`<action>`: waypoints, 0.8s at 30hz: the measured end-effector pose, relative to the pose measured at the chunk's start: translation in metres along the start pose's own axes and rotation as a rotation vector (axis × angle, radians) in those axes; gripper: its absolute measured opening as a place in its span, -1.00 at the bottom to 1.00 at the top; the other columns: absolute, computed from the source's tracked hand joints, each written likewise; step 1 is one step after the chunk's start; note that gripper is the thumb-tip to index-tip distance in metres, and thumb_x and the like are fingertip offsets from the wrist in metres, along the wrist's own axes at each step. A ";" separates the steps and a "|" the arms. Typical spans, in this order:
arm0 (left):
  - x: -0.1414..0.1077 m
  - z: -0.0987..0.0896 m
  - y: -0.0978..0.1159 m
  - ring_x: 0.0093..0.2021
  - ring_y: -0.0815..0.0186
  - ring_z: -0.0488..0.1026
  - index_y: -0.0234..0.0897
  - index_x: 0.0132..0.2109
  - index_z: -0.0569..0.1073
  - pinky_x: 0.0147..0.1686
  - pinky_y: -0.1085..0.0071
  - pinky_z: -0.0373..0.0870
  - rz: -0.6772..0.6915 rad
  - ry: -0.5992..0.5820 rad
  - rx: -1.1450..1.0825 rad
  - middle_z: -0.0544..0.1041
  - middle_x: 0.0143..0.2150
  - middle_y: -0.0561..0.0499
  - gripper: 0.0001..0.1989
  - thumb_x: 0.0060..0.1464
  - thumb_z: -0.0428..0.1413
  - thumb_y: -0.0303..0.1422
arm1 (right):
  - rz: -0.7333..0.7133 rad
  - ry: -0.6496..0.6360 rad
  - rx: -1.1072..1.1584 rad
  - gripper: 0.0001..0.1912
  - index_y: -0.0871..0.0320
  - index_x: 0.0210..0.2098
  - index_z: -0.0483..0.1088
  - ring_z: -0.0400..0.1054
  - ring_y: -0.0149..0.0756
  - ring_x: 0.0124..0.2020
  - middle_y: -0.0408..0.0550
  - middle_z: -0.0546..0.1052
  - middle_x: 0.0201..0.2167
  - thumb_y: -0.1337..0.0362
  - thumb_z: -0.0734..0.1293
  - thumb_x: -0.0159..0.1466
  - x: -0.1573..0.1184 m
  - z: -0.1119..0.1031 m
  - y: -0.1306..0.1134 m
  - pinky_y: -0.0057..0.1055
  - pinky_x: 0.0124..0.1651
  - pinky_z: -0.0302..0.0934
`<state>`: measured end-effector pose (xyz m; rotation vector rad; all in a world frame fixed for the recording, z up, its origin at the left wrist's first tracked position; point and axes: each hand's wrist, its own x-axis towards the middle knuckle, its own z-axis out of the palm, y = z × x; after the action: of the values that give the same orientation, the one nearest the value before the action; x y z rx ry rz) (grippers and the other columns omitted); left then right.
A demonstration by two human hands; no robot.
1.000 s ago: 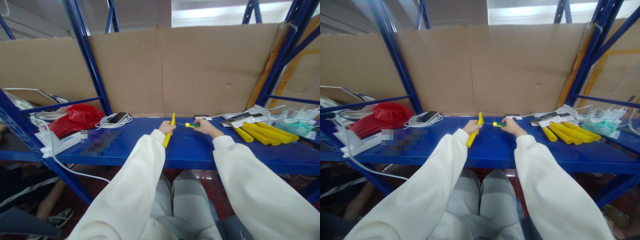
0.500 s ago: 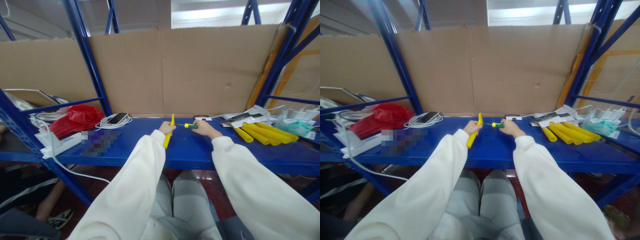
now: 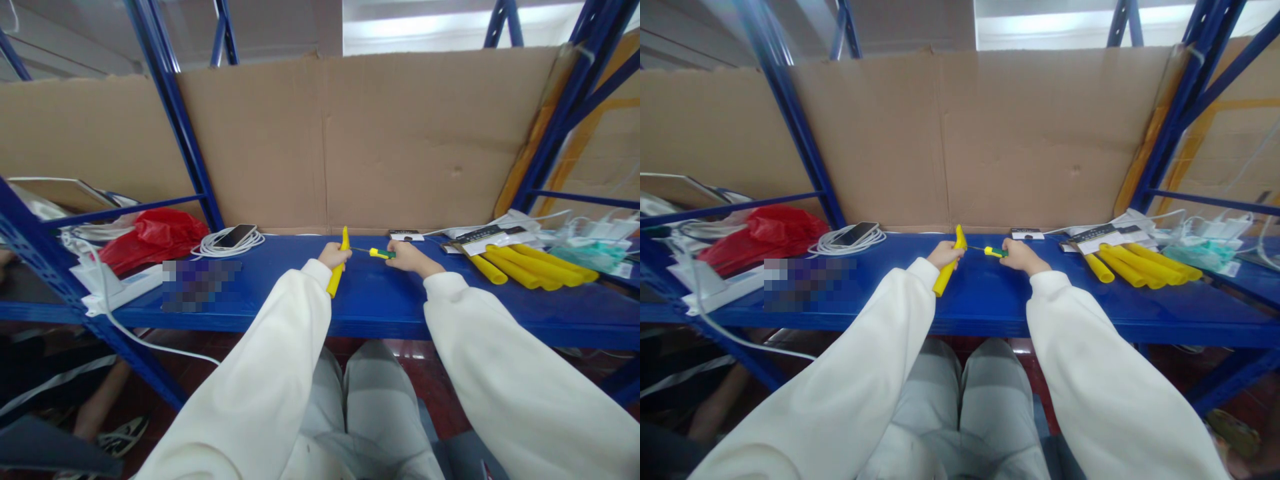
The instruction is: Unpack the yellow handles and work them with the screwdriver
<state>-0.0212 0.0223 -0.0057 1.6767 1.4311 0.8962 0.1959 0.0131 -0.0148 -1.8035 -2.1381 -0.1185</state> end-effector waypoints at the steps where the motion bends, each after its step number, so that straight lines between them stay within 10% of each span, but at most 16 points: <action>1: 0.000 0.000 0.000 -0.70 0.43 0.31 -0.32 -0.47 0.38 -0.60 0.52 0.26 0.000 0.002 -0.004 0.29 -0.70 0.17 -0.82 0.07 0.09 -0.57 | -0.004 -0.007 0.011 -0.69 0.19 -0.12 0.45 0.45 -0.21 -0.29 0.03 0.60 -0.26 0.38 0.39 0.11 -0.001 0.000 -0.001 -0.44 -0.27 0.18; 24: 0.001 0.001 -0.003 -0.71 0.42 0.31 -0.33 -0.44 0.40 -0.58 0.51 0.26 0.044 0.018 0.025 0.27 -0.70 0.19 -0.83 0.12 0.12 -0.53 | 0.009 -0.037 0.031 -0.75 0.20 -0.16 0.49 0.46 -0.20 -0.28 0.06 0.61 -0.25 0.38 0.33 0.16 -0.004 -0.008 -0.008 -0.43 -0.24 0.21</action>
<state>-0.0217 0.0231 -0.0084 1.7282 1.4278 0.9238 0.1906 0.0057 -0.0074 -1.8106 -2.1447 -0.0503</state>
